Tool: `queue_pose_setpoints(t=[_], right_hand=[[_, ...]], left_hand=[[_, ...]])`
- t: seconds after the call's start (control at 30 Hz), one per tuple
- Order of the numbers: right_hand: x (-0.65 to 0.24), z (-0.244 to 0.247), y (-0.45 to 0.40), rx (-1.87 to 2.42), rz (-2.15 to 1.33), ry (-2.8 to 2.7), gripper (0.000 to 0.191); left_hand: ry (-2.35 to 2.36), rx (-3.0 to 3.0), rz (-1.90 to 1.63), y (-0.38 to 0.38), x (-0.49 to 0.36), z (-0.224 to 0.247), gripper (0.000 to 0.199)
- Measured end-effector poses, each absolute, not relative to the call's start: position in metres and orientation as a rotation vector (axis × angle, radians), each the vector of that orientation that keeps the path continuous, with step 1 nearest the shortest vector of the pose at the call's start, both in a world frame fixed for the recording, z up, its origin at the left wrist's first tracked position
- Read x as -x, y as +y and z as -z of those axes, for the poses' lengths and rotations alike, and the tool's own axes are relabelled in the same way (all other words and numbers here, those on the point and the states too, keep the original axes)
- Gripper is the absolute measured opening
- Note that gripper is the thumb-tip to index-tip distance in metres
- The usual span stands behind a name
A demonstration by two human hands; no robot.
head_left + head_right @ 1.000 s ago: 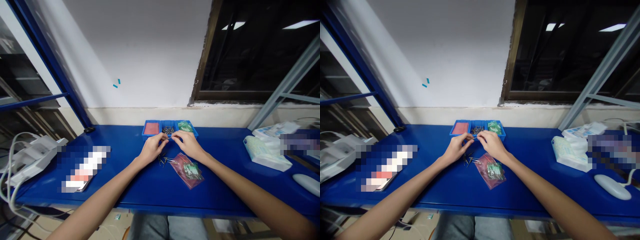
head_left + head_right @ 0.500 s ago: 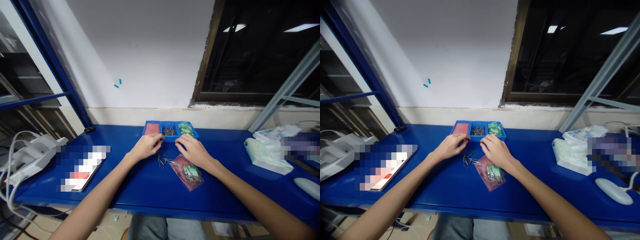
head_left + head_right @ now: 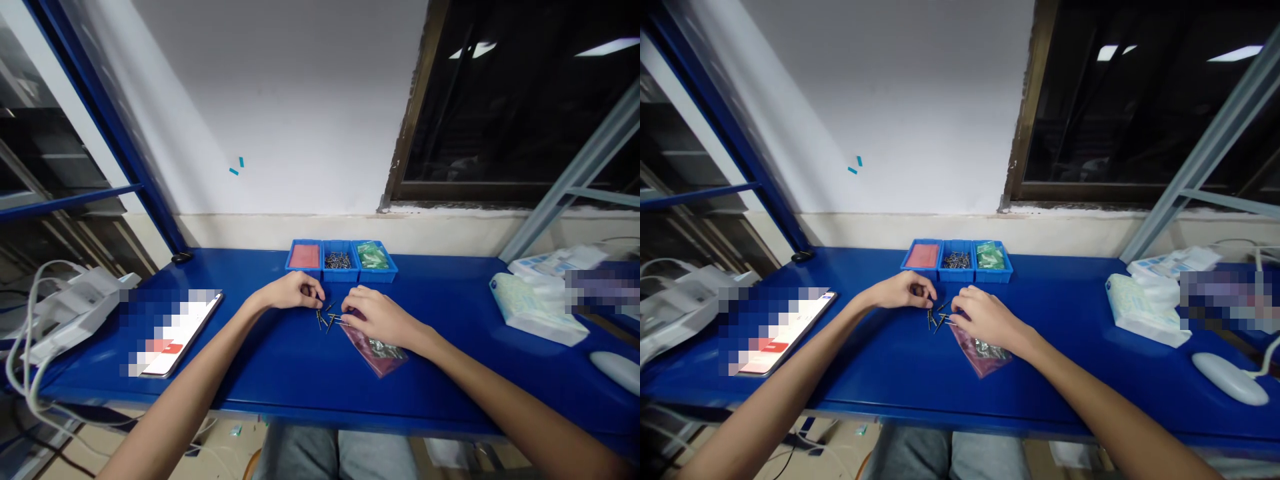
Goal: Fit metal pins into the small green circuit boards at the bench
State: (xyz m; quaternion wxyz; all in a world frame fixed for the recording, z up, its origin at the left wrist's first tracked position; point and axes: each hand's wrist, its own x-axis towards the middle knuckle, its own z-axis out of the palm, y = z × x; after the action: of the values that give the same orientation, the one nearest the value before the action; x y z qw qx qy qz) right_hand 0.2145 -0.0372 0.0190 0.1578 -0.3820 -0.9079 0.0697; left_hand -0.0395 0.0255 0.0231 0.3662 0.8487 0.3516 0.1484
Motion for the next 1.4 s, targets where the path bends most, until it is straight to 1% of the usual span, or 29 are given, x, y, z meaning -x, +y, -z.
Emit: queue_pose_setpoints(t=[0.07,0.13,0.2,0.27,0.43,0.5,0.63,0.83,1.07,1.23,1.4], right_hand=[[-0.213,-0.018,-0.037,1.070,-0.186,-2.603,0.018],[-0.213,-0.017,-0.036,1.067,-0.157,-2.596,0.018],[-0.213,-0.016,-0.035,1.078,-0.111,-2.586,0.017],[-0.214,-0.016,-0.032,1.090,-0.064,-2.577,0.018],[-0.217,-0.017,-0.028,1.101,-0.017,-2.562,0.018],[-0.218,-0.017,-0.027,1.095,-0.009,-2.561,0.018],[-0.217,-0.017,-0.028,1.084,0.001,-2.569,0.019],[-0.217,-0.016,-0.027,1.091,-0.007,-2.566,0.020],[-0.220,-0.017,-0.026,1.139,-0.014,-2.516,0.021],[-0.221,-0.016,-0.024,1.139,0.001,-2.506,0.021],[-0.222,-0.015,-0.022,1.138,-0.022,-2.488,0.022]], left_hand=[[0.899,-2.175,-0.388,0.024,0.036,-0.022,0.026],[0.915,-2.171,-0.491,0.021,0.031,-0.018,0.023],[0.966,-2.199,-0.574,0.018,0.024,-0.014,0.024],[1.028,-2.287,-0.591,0.014,0.018,-0.010,0.026],[1.038,-2.544,-0.648,0.007,0.005,-0.003,0.023],[1.048,-2.563,-0.641,0.006,0.003,-0.001,0.018],[1.051,-2.542,-0.634,0.008,0.002,0.004,0.004],[1.042,-2.535,-0.650,0.012,0.004,0.010,0.009],[0.986,-2.532,-0.773,0.007,0.004,0.004,0.013],[0.888,-2.583,-0.857,0.005,0.003,0.003,0.025],[0.833,-2.675,-0.954,0.004,0.001,0.003,0.025]])
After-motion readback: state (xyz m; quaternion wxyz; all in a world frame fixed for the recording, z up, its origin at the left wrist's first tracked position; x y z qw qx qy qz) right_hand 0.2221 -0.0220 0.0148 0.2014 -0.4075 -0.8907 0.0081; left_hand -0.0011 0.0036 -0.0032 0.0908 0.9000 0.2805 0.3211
